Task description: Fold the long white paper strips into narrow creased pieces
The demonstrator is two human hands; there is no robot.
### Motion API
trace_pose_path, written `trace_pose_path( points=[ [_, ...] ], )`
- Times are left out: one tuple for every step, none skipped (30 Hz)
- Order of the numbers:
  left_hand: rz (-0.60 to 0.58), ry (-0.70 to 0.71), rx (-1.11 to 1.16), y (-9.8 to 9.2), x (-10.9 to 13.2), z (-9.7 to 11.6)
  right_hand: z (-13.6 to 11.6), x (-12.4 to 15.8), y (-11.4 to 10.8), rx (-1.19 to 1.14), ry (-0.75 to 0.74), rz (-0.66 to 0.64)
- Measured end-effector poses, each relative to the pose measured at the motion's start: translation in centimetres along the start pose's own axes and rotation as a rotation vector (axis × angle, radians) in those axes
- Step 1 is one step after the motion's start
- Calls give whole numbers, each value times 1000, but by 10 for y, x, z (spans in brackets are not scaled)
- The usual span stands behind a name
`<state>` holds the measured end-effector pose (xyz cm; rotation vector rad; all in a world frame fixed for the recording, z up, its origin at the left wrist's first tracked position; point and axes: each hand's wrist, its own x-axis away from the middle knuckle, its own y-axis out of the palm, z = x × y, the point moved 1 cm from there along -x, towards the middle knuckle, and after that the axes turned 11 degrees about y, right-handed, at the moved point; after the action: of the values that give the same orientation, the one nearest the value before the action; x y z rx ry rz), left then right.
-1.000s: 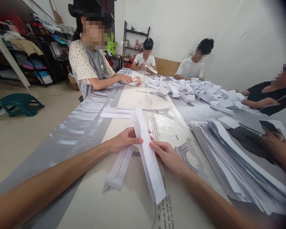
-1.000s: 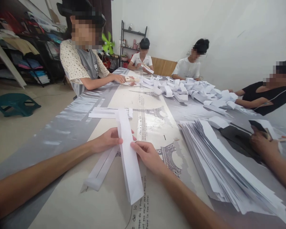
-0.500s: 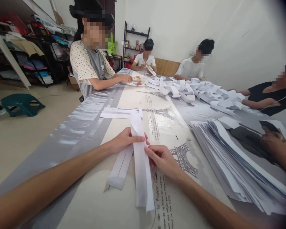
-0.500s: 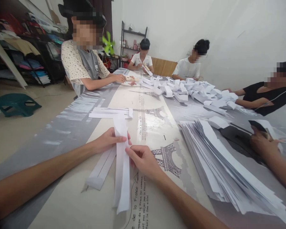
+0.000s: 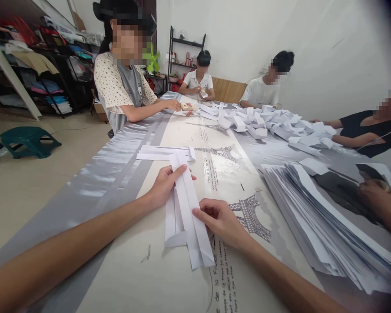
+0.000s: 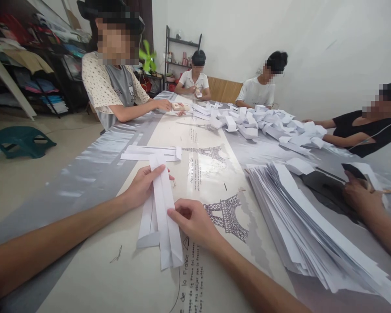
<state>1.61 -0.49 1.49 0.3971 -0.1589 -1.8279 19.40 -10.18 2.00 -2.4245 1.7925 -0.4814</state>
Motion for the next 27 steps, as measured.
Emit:
trace_pose_path(
  points=[
    [22,14,-5,0,0,0,0,0,0,9,-8,4],
    [38,28,-6,-1,0,1,0,0,0,16,-14,6],
    [52,40,-6,-1,0,1,1,0,0,23,-18,7],
    [62,51,-9,-1,0,2,1,0,1,31,-18,6],
    [74,62,-12,-1,-1,2,1,1,1,39,-15,7],
    [87,70,-13,-2,-2,2,2,1,1,48,-13,9],
    [100,75,-10,-3,-2,1,2,1,1,56,-13,10],
    [114,77,-2,-4,-4,1,2,1,0,64,-14,9],
    [128,77,14,-5,-5,0,2,1,0,71,-12,8],
    [141,76,37,-6,-7,0,2,1,-1,76,-11,7],
    [151,73,60,-8,-8,-1,3,1,-2,80,-12,6],
    [156,69,83,-9,-10,-2,3,1,-3,86,-12,4],
    [161,65,104,-10,-11,-2,3,1,-3,91,-12,4],
    [161,62,122,-11,-12,-3,4,1,-4,96,-13,5],
    [157,58,136,-11,-12,-3,4,1,-5,99,-13,7],
    [152,56,146,-12,-13,-3,5,1,-5,102,-12,9],
    [146,56,151,-12,-13,-3,5,1,-5,104,-10,10],
    [139,60,153,-13,-13,-3,5,1,-6,101,-8,10],
    [131,67,153,-13,-13,-2,5,1,-6,93,-9,8],
    [122,75,156,-13,-13,-2,5,1,-6,81,-11,6],
    [115,83,162,-14,-14,-2,4,1,-6,67,-12,4],
    [109,89,172,-14,-14,-2,4,2,-7,55,-13,4],
    [106,92,184,-14,-15,-2,3,2,-8,46,-10,5],
    [107,93,196,-15,-15,-3,2,2,-10,38,-6,6],
    [112,93,204,-15,-16,-3,1,2,-11,30,1,3],
    [119,94,205,-15,-16,-3,0,2,-13,20,12,-4],
    [124,96,199,-15,-16,-3,-1,2,-15,9,24,-12]
  ],
)
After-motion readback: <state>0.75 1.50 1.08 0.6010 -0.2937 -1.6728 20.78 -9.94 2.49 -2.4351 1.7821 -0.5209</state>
